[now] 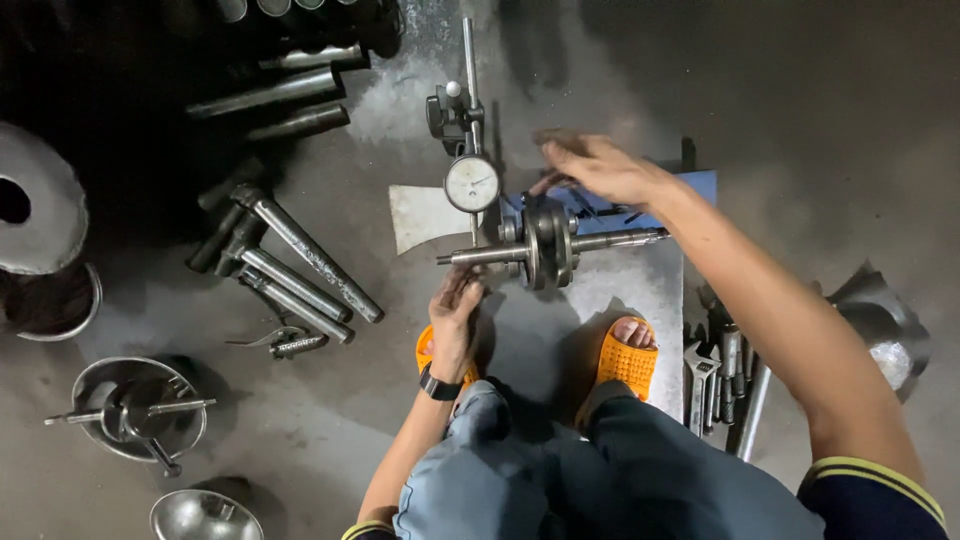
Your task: The person measures a metal shaft with a dial indicator, rotating the shaft and adjusting the indicator to check for runout or alignment. The person repeatedly positions the shaft and reads the dial indicator.
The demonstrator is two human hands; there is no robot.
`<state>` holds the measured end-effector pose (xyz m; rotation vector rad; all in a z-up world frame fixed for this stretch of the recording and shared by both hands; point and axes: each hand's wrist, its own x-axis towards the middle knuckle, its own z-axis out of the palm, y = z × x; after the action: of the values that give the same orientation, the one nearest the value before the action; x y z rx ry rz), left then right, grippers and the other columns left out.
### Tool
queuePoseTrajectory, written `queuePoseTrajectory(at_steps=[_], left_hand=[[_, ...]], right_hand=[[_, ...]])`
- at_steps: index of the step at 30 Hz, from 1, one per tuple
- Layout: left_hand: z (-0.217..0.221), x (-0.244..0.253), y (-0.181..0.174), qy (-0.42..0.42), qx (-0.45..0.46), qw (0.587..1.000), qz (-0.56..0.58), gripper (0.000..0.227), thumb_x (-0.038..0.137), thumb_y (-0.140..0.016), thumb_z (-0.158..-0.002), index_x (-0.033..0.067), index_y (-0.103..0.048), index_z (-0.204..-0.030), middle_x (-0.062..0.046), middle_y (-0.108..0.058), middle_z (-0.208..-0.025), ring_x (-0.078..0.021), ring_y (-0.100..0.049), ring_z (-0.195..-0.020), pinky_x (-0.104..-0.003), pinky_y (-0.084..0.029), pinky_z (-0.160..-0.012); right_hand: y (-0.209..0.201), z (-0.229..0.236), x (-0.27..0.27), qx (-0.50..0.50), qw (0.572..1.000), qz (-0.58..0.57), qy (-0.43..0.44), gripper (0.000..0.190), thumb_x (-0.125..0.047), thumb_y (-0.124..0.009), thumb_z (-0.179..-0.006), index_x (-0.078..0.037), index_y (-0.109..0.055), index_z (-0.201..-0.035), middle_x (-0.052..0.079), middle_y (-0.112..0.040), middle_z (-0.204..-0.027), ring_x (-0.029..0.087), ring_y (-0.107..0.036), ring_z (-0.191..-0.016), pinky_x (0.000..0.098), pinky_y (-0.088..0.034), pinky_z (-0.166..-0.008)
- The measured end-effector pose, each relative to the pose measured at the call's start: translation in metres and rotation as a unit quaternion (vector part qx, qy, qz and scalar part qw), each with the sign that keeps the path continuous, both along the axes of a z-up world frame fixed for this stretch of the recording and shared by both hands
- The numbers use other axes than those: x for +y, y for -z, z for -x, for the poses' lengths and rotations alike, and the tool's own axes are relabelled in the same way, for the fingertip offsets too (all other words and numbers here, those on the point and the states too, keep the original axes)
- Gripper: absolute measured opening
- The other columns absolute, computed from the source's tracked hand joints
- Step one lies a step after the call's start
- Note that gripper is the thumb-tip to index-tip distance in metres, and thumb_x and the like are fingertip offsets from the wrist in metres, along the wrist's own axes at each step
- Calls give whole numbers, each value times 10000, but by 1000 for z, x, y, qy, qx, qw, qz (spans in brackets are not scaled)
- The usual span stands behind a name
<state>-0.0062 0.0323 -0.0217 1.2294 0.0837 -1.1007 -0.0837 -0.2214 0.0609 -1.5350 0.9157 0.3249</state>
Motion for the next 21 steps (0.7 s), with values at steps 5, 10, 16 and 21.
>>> queuePoseTrajectory(at_steps=[5,10,16,21], left_hand=[[5,32,3,-36,70,995,-66,358,54,-631,-827,-88,-548,-1145,-145,-611,-925,-190,-600,-790,-306,-524,-703],[14,54,17,-41,88,991,-91,303,49,-593,-853,-98,-550,-1115,-130,-608,-875,-169,-604,-754,-275,-531,-654],[19,53,15,-45,75,992,-93,287,64,-610,-835,-116,-571,-1056,-141,-618,-804,-183,-633,-692,-266,-550,-582],[19,44,7,-36,76,991,-102,293,80,-599,-841,-116,-570,-1057,-139,-615,-813,-182,-635,-703,-265,-555,-587]], right_hand=[[-21,1,10,-183,958,-158,154,488,-317,-443,-925,6,-416,-1290,243,-618,-989,324,-617,-982,426,-434,-934],[11,-20,0,9,995,68,-76,259,-180,-486,-914,-67,-618,-1106,173,-637,-1042,341,-580,-1029,436,-407,-902],[49,-24,-2,68,968,-10,-241,316,-263,-478,-842,-94,-683,-1013,175,-645,-1045,372,-573,-1033,455,-411,-912],[38,-26,-2,66,970,-17,-235,352,-268,-490,-820,-52,-650,-1047,228,-614,-1079,410,-539,-1068,494,-394,-926]])
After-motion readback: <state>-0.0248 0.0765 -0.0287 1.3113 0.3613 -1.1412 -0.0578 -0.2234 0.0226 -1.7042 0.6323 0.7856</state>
